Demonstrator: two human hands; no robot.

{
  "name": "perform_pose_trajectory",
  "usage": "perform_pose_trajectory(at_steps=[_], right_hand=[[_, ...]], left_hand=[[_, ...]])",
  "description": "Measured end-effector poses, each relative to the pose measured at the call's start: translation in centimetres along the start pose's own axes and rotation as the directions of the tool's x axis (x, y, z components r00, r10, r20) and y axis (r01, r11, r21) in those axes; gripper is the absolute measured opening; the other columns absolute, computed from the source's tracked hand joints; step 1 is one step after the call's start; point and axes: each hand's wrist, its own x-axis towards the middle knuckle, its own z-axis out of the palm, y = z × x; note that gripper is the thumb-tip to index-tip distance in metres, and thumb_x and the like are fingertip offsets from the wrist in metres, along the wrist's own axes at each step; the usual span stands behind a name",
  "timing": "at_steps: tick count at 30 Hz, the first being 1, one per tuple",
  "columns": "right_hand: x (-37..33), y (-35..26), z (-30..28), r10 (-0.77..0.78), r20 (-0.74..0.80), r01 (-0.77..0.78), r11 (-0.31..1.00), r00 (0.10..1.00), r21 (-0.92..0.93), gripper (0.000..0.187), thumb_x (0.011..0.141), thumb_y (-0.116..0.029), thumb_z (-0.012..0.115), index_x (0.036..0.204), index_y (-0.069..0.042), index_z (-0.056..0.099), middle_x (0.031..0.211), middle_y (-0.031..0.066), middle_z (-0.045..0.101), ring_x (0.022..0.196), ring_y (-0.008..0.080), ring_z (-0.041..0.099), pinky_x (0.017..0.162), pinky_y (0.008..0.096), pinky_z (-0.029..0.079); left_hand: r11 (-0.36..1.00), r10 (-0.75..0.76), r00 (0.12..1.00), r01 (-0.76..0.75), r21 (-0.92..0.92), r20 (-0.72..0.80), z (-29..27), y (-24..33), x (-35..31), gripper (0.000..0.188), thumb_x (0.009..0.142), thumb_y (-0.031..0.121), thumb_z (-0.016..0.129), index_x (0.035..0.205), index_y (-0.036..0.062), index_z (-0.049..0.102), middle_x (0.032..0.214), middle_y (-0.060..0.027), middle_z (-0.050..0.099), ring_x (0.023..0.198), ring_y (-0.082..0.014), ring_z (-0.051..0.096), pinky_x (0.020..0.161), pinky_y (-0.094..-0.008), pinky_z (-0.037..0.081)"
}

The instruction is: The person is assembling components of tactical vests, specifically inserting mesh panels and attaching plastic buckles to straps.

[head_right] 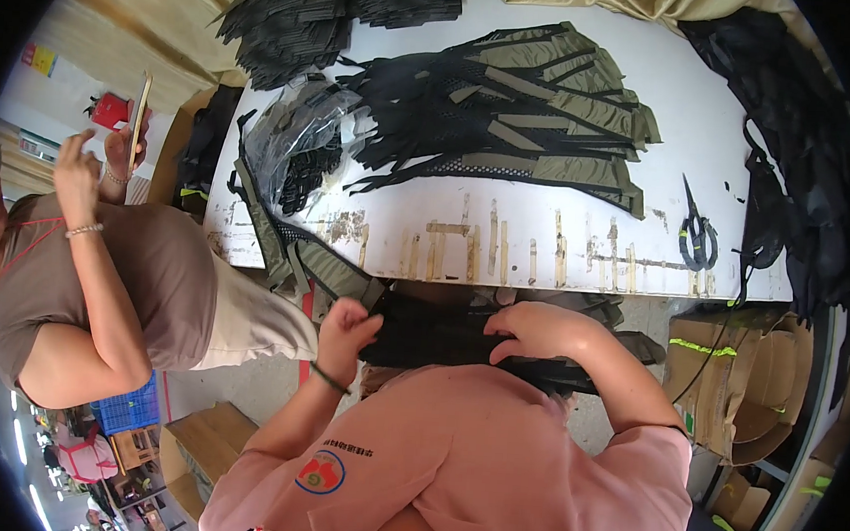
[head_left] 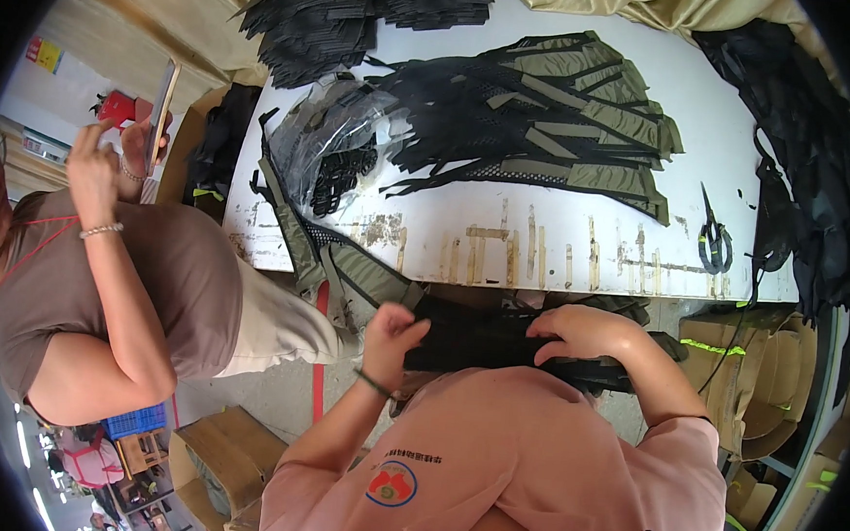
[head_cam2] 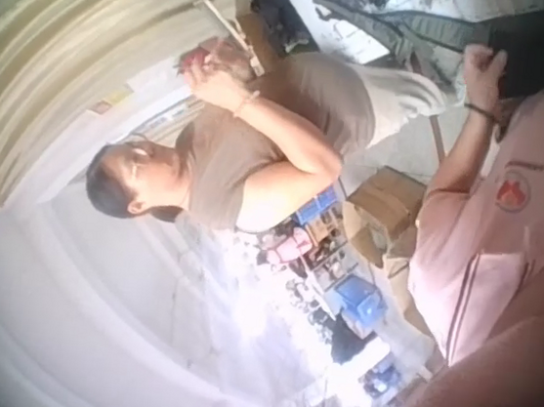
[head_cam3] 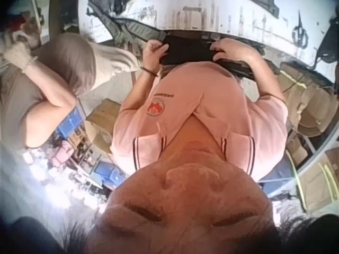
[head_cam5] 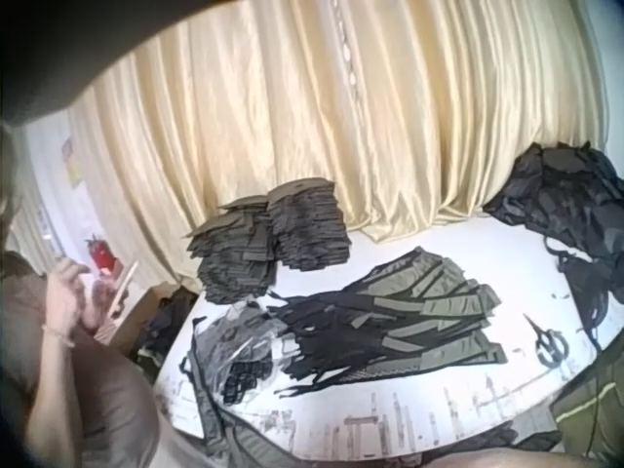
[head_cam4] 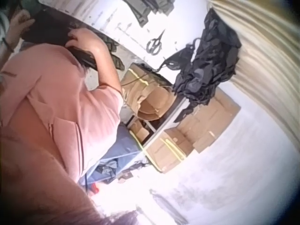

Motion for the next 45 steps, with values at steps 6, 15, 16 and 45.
perform_pose_trajectory(at_steps=[6,15,16,45], right_hand=[[4.8,4.6,-7.5,-0.062,-0.744,-0.172,0.957,0.665,-0.233,0.04,0.078,-0.013,0.064,0.116,-0.005,0.055,0.119,0.0181,0.053,0.113,0.0347,0.048,0.097,0.0374,0.04],[7.1,10.3,-5.1,-0.052,-0.793,-0.478,0.773,0.607,-0.417,0.048,0.084,-0.025,0.06,0.129,-0.013,0.048,0.136,0.0137,0.044,0.128,0.0302,0.037,0.107,0.0487,0.024],[6.4,10.0,-4.5,-0.052,-0.791,-0.478,0.772,0.609,-0.419,0.048,0.084,-0.025,0.06,0.129,-0.013,0.048,0.136,0.0137,0.044,0.128,0.0302,0.037,0.107,0.0487,0.024],[13.7,2.8,-3.1,0.047,-0.333,0.098,0.908,0.942,0.407,0.011,0.079,-0.01,0.064,0.084,0.0,0.063,0.071,0.0074,0.063,0.065,0.0159,0.06,0.063,0.0278,0.048]], left_hand=[[0.553,0.594,0.804,-0.406,0.728,-0.003,-4.3,0.1,-0.3,0.023,0.074,0.009,0.071,0.09,0.005,0.054,0.09,-0.0065,0.053,0.081,-0.0176,0.052,0.066,-0.0285,0.043],[0.129,0.771,0.531,-0.672,0.729,0.352,2.1,6.0,13.7,0.038,0.072,0.012,0.07,0.108,0.0069,0.057,0.1,-0.0138,0.055,0.099,-0.0335,0.051,0.088,-0.0408,0.04],[0.021,0.725,0.539,-0.639,0.769,0.429,2.1,6.1,15.2,0.035,0.072,0.013,0.071,0.104,0.0081,0.059,0.1,-0.012,0.056,0.098,-0.0312,0.051,0.086,-0.04,0.039],[0.935,0.095,0.837,-0.261,0.239,0.539,2.6,5.0,11.4,0.013,0.087,0.005,0.058,0.099,0.0003,0.059,0.084,-0.0045,0.063,0.074,-0.0089,0.06,0.067,-0.0214,0.048]])
